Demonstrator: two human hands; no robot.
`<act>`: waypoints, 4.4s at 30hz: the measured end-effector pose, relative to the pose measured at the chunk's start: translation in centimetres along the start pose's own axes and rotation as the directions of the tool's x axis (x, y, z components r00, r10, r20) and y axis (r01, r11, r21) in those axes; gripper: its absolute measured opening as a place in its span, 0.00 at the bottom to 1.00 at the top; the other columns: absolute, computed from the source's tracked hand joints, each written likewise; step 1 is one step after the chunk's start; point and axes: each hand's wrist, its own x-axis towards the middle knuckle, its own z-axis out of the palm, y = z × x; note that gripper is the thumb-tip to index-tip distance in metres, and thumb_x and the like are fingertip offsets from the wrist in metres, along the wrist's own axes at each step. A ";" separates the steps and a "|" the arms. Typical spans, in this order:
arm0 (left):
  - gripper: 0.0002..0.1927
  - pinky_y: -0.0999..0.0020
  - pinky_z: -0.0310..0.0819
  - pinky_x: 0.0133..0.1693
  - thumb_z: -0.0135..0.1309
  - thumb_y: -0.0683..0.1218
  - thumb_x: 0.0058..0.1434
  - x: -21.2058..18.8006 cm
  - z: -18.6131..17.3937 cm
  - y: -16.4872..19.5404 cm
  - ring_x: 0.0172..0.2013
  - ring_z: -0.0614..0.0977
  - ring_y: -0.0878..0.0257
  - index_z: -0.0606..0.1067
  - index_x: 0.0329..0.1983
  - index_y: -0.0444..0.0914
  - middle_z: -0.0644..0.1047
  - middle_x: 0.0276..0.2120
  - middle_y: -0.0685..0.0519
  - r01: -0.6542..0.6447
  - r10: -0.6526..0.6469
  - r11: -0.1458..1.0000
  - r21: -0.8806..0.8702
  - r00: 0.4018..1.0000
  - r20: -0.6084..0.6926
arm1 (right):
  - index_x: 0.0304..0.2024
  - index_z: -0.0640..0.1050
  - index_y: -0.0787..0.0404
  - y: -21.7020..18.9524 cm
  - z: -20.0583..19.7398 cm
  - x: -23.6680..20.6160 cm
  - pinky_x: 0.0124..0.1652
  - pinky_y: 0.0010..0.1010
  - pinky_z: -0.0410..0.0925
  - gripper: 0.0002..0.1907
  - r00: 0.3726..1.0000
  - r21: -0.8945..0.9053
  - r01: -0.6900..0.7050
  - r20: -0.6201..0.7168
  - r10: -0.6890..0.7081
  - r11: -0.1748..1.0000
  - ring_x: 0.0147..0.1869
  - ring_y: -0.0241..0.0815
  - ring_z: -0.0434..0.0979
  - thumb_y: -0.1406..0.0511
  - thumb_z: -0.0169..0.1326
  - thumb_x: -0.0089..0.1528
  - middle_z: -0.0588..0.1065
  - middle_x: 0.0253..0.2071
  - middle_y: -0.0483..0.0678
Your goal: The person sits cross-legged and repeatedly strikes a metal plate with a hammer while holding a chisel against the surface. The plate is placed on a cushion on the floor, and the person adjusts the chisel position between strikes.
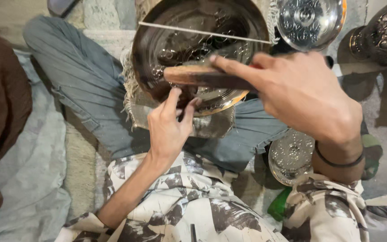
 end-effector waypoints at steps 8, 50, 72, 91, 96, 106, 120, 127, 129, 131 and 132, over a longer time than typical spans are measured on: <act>0.13 0.68 0.84 0.42 0.59 0.38 0.67 1.1 -1.9 0.6 0.41 0.88 0.64 0.74 0.53 0.36 0.85 0.42 0.50 -0.025 0.051 0.965 -0.262 0.994 0.093 | 0.72 0.63 0.58 -1.6 10.1 -3.9 0.40 0.31 0.70 0.39 0.758 0.871 0.181 -0.420 0.499 0.458 0.42 0.44 0.75 0.78 0.64 0.62 0.75 0.46 0.52; 0.17 0.58 0.77 0.35 0.60 0.36 0.55 6.6 -0.8 -1.1 0.35 0.84 0.45 0.77 0.49 0.35 0.81 0.31 0.41 -0.332 0.349 0.935 -0.127 0.788 0.508 | 0.72 0.69 0.51 -4.0 11.5 -4.2 0.41 0.40 0.71 0.37 0.804 0.650 -0.156 -0.353 0.478 0.744 0.40 0.53 0.82 0.67 0.67 0.61 0.80 0.42 0.55; 0.29 0.62 0.80 0.40 0.53 0.29 0.47 8.1 -1.0 -1.7 0.37 0.87 0.50 0.76 0.56 0.34 0.83 0.32 0.44 -0.362 0.383 0.914 -0.183 0.623 0.682 | 0.74 0.60 0.51 -7.8 13.2 -4.3 0.37 0.35 0.69 0.40 0.530 0.977 -0.088 -0.118 0.839 0.193 0.38 0.51 0.75 0.72 0.62 0.63 0.74 0.42 0.56; 0.28 0.64 0.75 0.30 0.55 0.32 0.47 9.3 -0.8 -0.3 0.25 0.84 0.60 0.77 0.54 0.39 0.80 0.25 0.52 -0.343 0.310 0.927 -0.150 0.478 0.822 | 0.74 0.54 0.62 -9.5 16.2 -5.2 0.40 0.30 0.66 0.40 0.502 0.988 -0.054 -0.099 0.859 0.145 0.38 0.36 0.70 0.68 0.60 0.66 0.74 0.38 0.54; 0.33 0.63 0.75 0.31 0.55 0.30 0.44 9.4 -0.8 -0.7 0.26 0.84 0.57 0.77 0.57 0.40 0.80 0.26 0.48 -0.391 0.367 0.901 -0.187 0.462 0.807 | 0.73 0.61 0.64 -10.0 17.1 -5.3 0.57 0.30 0.71 0.32 0.554 0.909 -0.098 -0.288 0.781 0.404 0.54 0.39 0.78 0.68 0.59 0.69 0.77 0.55 0.57; 0.28 0.64 0.77 0.35 0.55 0.30 0.45 9.7 -1.6 -0.4 0.28 0.85 0.58 0.77 0.52 0.36 0.82 0.28 0.48 -0.305 0.362 0.919 -0.250 0.402 0.841 | 0.70 0.68 0.66 -11.1 15.8 -5.5 0.61 0.39 0.71 0.27 0.605 0.905 -0.105 -0.272 0.749 0.413 0.64 0.49 0.80 0.71 0.57 0.70 0.76 0.63 0.62; 0.22 0.69 0.82 0.42 0.53 0.31 0.55 8.5 -2.6 -0.4 0.35 0.90 0.61 0.75 0.54 0.35 0.85 0.35 0.49 -0.222 0.349 0.937 -0.269 0.634 0.690 | 0.64 0.67 0.68 -9.5 27.7 -2.9 0.45 0.26 0.70 0.22 0.360 0.960 0.277 -0.077 0.930 -0.027 0.41 0.35 0.74 0.72 0.59 0.71 0.74 0.40 0.46; 0.29 0.58 0.77 0.38 0.54 0.31 0.47 8.4 -2.0 -0.4 0.36 0.84 0.45 0.75 0.56 0.36 0.82 0.32 0.43 -0.405 0.396 0.900 -0.163 0.602 0.693 | 0.68 0.66 0.64 -9.9 23.8 -4.9 0.25 0.23 0.64 0.27 0.411 0.819 0.488 0.088 0.907 -0.301 0.23 0.32 0.67 0.69 0.57 0.67 0.69 0.26 0.43; 0.32 0.58 0.78 0.39 0.52 0.30 0.42 8.6 -1.9 -0.4 0.36 0.85 0.46 0.75 0.55 0.36 0.83 0.33 0.45 -0.432 0.415 0.886 -0.170 0.573 0.707 | 0.65 0.67 0.66 -9.1 21.7 -5.0 0.35 0.27 0.68 0.28 0.384 0.962 0.255 -0.190 0.904 0.094 0.31 0.36 0.71 0.72 0.63 0.66 0.72 0.33 0.47; 0.32 0.57 0.77 0.37 0.53 0.30 0.43 8.9 -1.9 -0.5 0.35 0.84 0.46 0.75 0.55 0.37 0.82 0.32 0.45 -0.426 0.372 0.895 -0.130 0.554 0.745 | 0.65 0.67 0.66 -8.8 19.6 -4.9 0.42 0.30 0.71 0.29 0.403 0.899 0.014 -0.406 0.820 0.438 0.38 0.41 0.76 0.73 0.67 0.66 0.75 0.39 0.51; 0.32 0.56 0.76 0.37 0.54 0.30 0.43 8.9 -1.9 -0.5 0.35 0.84 0.46 0.75 0.55 0.37 0.82 0.32 0.45 -0.423 0.349 0.900 -0.110 0.544 0.763 | 0.66 0.67 0.64 -8.6 18.5 -5.0 0.43 0.32 0.72 0.30 0.412 0.817 -0.095 -0.488 0.770 0.569 0.40 0.43 0.79 0.73 0.67 0.66 0.77 0.41 0.52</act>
